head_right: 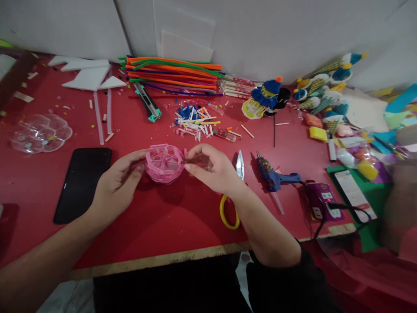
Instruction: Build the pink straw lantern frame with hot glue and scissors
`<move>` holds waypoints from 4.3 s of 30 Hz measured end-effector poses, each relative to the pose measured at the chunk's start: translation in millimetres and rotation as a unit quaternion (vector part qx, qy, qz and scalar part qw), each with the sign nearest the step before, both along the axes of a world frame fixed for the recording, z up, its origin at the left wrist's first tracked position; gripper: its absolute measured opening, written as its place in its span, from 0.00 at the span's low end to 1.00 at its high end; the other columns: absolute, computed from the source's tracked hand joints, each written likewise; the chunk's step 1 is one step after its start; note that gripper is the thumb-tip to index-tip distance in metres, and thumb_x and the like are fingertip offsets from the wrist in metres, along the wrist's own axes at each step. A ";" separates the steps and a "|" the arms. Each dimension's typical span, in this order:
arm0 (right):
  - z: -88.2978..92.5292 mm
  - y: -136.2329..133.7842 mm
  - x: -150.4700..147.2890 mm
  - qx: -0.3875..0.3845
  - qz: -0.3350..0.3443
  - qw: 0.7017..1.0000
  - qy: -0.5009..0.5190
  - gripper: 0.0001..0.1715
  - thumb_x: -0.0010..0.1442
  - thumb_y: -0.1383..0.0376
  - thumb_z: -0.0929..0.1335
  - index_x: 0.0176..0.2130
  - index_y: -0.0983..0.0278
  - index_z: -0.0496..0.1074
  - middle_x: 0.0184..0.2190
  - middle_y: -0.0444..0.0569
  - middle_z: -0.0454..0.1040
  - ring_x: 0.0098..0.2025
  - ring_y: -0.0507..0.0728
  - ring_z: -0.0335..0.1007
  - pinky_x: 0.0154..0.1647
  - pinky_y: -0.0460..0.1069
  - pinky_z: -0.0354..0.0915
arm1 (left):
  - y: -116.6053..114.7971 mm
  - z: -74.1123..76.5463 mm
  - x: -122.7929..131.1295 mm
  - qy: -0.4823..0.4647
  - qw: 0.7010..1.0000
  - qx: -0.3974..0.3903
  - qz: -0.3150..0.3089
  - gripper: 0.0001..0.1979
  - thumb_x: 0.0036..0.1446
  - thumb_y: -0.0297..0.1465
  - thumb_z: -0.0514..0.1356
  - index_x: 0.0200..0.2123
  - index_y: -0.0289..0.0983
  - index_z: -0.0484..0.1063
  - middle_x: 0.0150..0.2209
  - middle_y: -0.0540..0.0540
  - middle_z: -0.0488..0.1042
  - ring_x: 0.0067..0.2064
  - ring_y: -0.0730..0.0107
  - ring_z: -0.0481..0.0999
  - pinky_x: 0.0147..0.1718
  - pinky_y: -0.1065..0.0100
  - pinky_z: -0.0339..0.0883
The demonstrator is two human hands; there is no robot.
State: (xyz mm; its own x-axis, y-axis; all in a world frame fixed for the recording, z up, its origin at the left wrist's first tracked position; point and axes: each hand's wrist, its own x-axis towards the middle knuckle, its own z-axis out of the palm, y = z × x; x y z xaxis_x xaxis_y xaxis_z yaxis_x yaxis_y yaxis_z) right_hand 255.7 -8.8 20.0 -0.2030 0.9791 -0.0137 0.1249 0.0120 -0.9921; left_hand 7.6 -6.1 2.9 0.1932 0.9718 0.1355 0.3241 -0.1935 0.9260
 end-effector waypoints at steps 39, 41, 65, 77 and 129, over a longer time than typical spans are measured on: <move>9.0 -7.2 -8.5 0.141 0.089 0.978 -0.125 0.10 0.56 0.62 0.78 0.38 0.62 0.78 0.37 0.45 0.79 0.34 0.48 0.75 0.35 0.43 0.70 | -4.0 -1.1 1.1 0.029 0.991 0.039 -0.123 0.39 0.54 0.41 0.71 0.67 0.43 0.66 0.64 0.38 0.71 0.63 0.48 0.74 0.65 0.47 0.67; 7.8 -7.9 -10.3 0.155 0.085 0.976 -0.128 0.10 0.56 0.61 0.78 0.37 0.62 0.78 0.36 0.45 0.79 0.35 0.49 0.75 0.35 0.43 0.71 | -3.3 -0.6 1.3 0.032 0.991 0.035 -0.121 0.39 0.53 0.43 0.72 0.67 0.43 0.66 0.64 0.38 0.71 0.63 0.48 0.74 0.65 0.47 0.67; 3.8 -11.7 -12.5 0.247 0.080 0.948 -0.183 0.08 0.62 0.60 0.74 0.40 0.60 0.83 0.33 0.46 0.84 0.33 0.51 0.80 0.36 0.45 0.74 | -5.1 2.2 1.5 0.035 0.991 0.032 -0.124 0.46 0.47 0.46 0.75 0.67 0.43 0.64 0.63 0.37 0.72 0.64 0.48 0.73 0.65 0.46 0.66; 4.7 -11.1 -10.2 0.273 0.123 0.937 -0.179 0.07 0.65 0.64 0.72 0.42 0.58 0.84 0.34 0.45 0.85 0.34 0.50 0.81 0.38 0.43 0.75 | -7.2 8.7 4.6 0.030 0.990 0.036 -0.132 0.41 0.48 0.40 0.75 0.65 0.42 0.66 0.62 0.36 0.72 0.63 0.49 0.74 0.64 0.48 0.68; 8.2 -13.0 -14.9 0.102 0.112 0.983 -0.105 0.09 0.60 0.61 0.75 0.34 0.64 0.74 0.29 0.43 0.79 0.29 0.47 0.73 0.31 0.43 0.68 | -2.2 19.5 8.7 -0.015 0.990 -0.032 -0.137 0.28 0.45 0.37 0.77 0.50 0.40 0.77 0.53 0.41 0.79 0.54 0.56 0.80 0.57 0.56 0.75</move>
State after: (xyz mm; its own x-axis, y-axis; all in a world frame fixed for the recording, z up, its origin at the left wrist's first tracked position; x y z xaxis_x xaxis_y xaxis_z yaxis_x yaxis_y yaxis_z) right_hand 240.8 -21.9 28.3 -0.4282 0.8965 0.1135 0.2979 0.2586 -0.9189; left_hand 16.3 -8.3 22.4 0.4476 0.8901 0.0855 0.2404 -0.2119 0.9473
